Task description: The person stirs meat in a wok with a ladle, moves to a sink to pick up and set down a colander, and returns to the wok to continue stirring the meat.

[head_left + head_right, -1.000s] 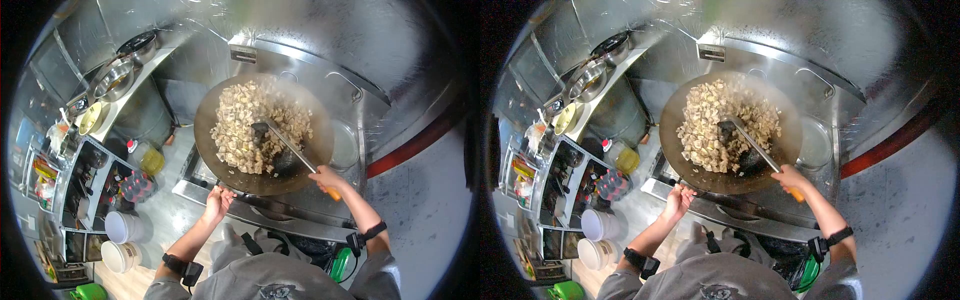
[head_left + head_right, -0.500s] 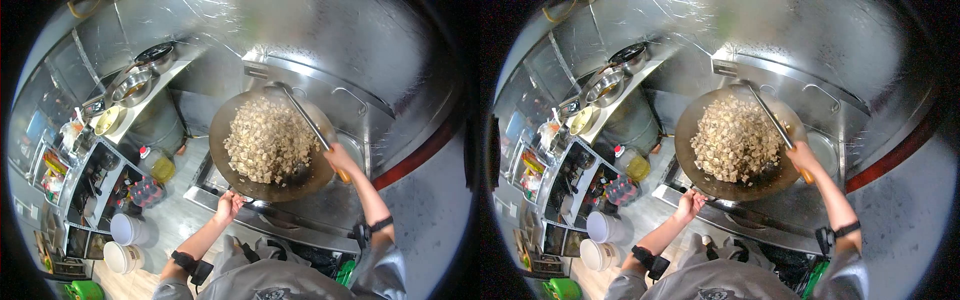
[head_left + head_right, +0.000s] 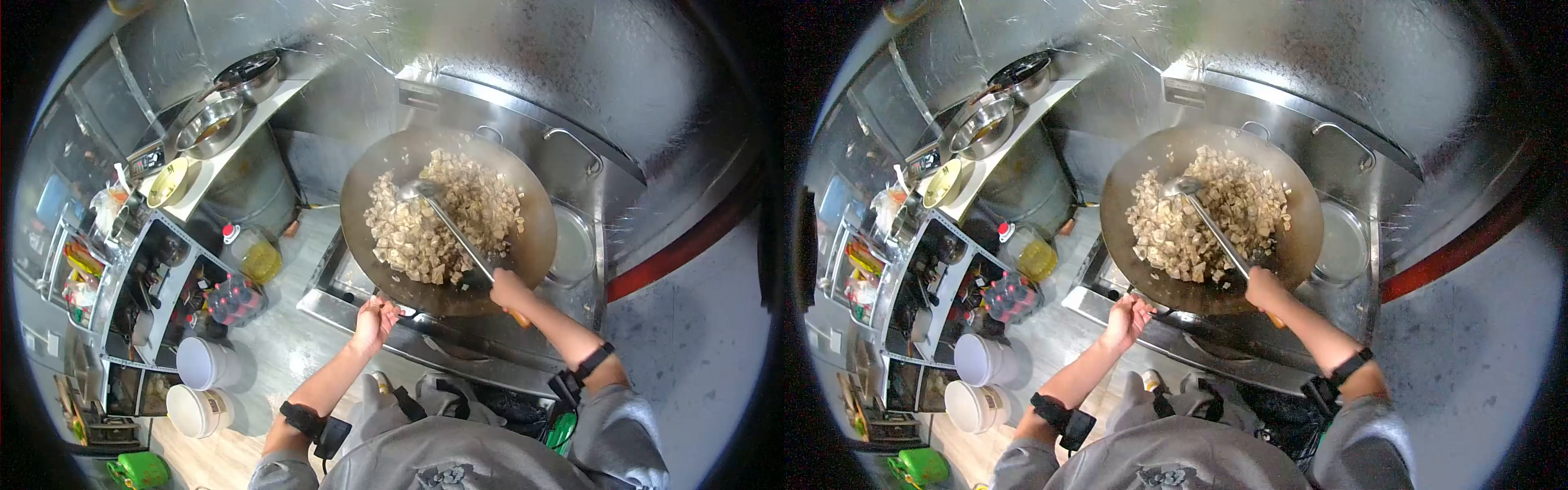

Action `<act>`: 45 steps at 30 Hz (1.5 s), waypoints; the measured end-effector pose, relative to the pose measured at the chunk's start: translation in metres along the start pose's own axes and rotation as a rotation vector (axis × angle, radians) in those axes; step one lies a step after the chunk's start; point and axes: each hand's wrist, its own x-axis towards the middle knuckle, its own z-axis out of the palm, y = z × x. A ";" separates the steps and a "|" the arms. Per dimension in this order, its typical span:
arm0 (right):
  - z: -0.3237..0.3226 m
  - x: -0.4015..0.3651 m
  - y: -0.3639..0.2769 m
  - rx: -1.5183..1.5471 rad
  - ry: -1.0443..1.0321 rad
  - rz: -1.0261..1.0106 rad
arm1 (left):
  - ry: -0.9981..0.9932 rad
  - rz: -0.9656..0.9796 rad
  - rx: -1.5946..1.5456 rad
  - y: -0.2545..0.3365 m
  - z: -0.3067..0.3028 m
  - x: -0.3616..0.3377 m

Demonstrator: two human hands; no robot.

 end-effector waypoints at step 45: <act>-0.119 -0.152 0.086 -0.432 0.268 -0.040 | -0.083 0.003 -0.073 -0.002 -0.006 0.001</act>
